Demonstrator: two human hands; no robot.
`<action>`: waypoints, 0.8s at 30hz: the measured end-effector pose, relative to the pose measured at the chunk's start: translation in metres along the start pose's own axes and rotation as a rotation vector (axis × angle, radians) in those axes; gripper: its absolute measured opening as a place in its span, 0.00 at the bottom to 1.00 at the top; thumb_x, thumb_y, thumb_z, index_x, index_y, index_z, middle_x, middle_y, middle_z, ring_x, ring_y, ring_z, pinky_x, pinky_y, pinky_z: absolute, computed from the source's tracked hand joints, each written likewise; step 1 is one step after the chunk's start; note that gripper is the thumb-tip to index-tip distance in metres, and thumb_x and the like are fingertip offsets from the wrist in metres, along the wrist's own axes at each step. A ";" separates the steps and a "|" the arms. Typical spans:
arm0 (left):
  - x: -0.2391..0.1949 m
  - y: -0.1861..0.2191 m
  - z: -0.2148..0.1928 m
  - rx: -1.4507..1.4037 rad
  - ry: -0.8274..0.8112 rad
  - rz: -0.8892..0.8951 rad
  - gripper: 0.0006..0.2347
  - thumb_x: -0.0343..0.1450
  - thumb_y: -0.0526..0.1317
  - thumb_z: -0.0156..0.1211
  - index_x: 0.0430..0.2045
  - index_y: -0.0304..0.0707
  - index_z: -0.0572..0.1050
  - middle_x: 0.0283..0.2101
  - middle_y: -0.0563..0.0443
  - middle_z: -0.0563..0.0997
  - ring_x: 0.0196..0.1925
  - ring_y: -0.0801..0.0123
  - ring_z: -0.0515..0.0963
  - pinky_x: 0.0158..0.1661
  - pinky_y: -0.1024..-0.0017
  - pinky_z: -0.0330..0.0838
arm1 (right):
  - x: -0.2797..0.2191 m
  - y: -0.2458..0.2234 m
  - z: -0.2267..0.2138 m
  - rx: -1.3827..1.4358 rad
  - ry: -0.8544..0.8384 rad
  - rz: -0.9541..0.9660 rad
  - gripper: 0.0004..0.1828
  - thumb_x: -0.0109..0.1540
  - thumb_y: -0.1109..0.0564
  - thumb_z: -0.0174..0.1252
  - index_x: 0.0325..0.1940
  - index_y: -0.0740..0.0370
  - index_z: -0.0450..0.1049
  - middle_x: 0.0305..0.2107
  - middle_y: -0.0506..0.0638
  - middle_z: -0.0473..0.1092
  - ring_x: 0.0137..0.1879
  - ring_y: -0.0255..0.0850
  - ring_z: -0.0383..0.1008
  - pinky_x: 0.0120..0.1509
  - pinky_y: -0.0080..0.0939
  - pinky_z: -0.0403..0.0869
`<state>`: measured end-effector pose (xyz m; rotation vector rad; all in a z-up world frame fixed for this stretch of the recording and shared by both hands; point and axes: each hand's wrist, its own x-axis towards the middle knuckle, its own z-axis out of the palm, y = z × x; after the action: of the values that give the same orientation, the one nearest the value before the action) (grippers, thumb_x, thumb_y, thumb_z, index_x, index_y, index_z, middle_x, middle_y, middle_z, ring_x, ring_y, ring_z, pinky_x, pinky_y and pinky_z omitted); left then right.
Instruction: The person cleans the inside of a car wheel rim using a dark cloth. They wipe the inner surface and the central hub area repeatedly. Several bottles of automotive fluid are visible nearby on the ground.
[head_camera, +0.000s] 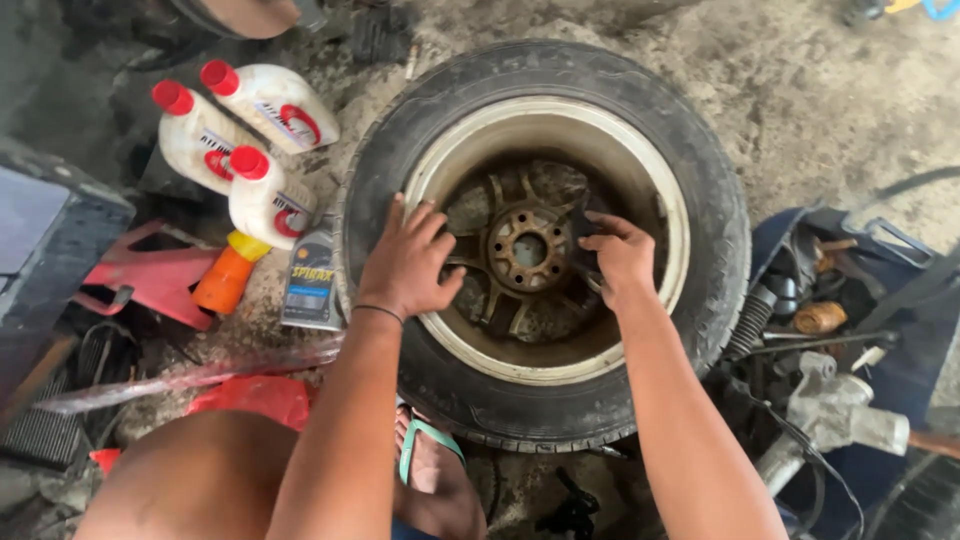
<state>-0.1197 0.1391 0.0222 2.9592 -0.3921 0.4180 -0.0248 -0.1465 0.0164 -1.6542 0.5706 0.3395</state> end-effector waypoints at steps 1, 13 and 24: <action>-0.003 0.004 -0.005 0.001 -0.004 -0.015 0.17 0.59 0.54 0.65 0.29 0.41 0.78 0.49 0.45 0.81 0.64 0.50 0.74 0.67 0.40 0.58 | 0.005 -0.001 0.003 -0.010 -0.011 0.004 0.22 0.54 0.68 0.67 0.52 0.58 0.82 0.43 0.59 0.77 0.51 0.50 0.80 0.41 0.47 0.78; -0.003 0.006 -0.005 -0.056 -0.129 -0.127 0.18 0.70 0.55 0.56 0.34 0.39 0.80 0.55 0.43 0.79 0.70 0.52 0.69 0.74 0.40 0.45 | 0.012 -0.030 0.008 -0.617 0.149 -0.558 0.19 0.56 0.71 0.68 0.50 0.60 0.81 0.38 0.57 0.75 0.49 0.57 0.79 0.49 0.55 0.81; -0.009 0.002 0.019 -0.056 -0.019 -0.158 0.20 0.66 0.58 0.58 0.29 0.39 0.79 0.54 0.45 0.80 0.68 0.56 0.72 0.75 0.44 0.46 | 0.112 0.048 0.037 -0.794 -0.144 -0.823 0.09 0.59 0.61 0.65 0.43 0.60 0.84 0.36 0.61 0.79 0.49 0.61 0.79 0.54 0.59 0.76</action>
<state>-0.1237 0.1363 0.0022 2.9140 -0.1672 0.3548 0.0455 -0.1342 -0.0888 -2.4267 -0.4458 0.0578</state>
